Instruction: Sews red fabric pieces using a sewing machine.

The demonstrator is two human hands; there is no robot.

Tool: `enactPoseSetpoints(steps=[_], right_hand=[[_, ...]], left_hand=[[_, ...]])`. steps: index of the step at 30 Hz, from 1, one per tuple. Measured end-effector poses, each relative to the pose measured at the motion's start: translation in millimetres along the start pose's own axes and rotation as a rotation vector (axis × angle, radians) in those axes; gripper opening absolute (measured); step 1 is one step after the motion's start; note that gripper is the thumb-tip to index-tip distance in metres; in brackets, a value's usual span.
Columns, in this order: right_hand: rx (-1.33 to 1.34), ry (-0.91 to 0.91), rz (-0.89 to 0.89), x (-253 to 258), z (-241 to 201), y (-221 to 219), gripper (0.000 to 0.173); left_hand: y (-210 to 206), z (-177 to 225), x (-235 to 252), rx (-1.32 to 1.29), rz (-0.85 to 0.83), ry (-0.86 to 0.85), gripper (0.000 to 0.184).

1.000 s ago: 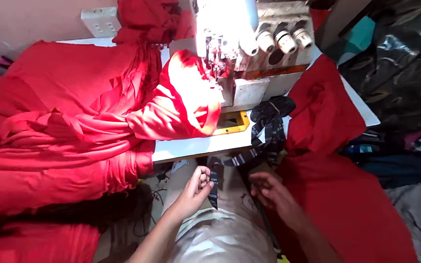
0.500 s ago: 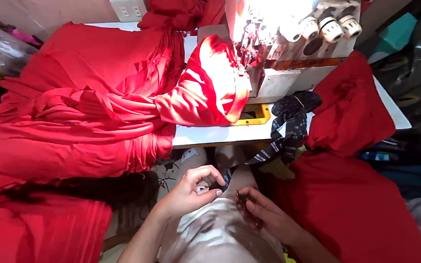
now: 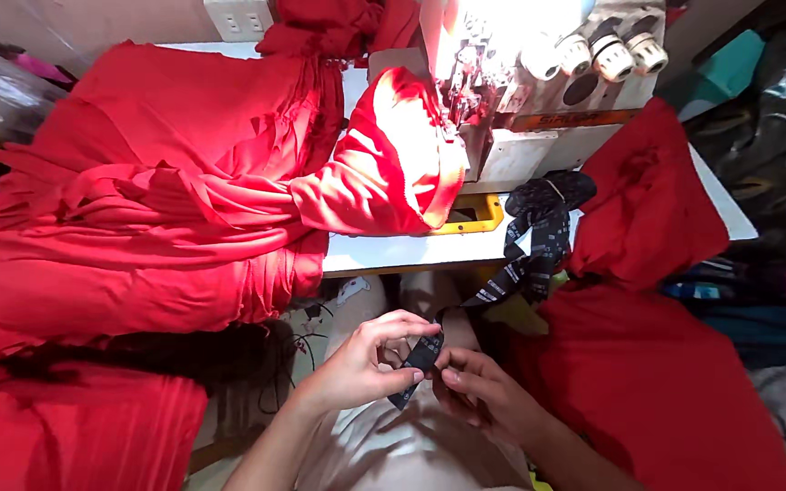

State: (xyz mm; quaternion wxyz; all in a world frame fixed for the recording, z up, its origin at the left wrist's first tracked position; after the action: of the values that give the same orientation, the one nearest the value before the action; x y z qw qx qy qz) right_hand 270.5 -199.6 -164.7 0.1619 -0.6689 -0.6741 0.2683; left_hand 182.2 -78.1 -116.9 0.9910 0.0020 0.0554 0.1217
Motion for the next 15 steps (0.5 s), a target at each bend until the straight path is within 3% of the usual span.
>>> enactPoseSetpoints(steps=[15], right_hand=[[-0.013, -0.006, -0.037, 5.4, -5.5, 2.9, 0.015]], left_hand=[[-3.0, 0.6, 3.1, -0.018, -0.035, -0.006, 0.054]])
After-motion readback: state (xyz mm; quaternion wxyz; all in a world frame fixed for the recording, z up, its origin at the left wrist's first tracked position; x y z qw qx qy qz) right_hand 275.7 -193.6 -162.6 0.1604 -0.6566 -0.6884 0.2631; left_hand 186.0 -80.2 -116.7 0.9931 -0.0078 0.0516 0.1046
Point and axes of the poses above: each hand's wrist, its own x-axis towards the middle knuckle, its own y-axis out of the back of the hand, z = x × y, the point moved 7 cm from there along x, towards the middle knuckle, and after that the axes turned 5 degrees about y, right-handed, at the moved point
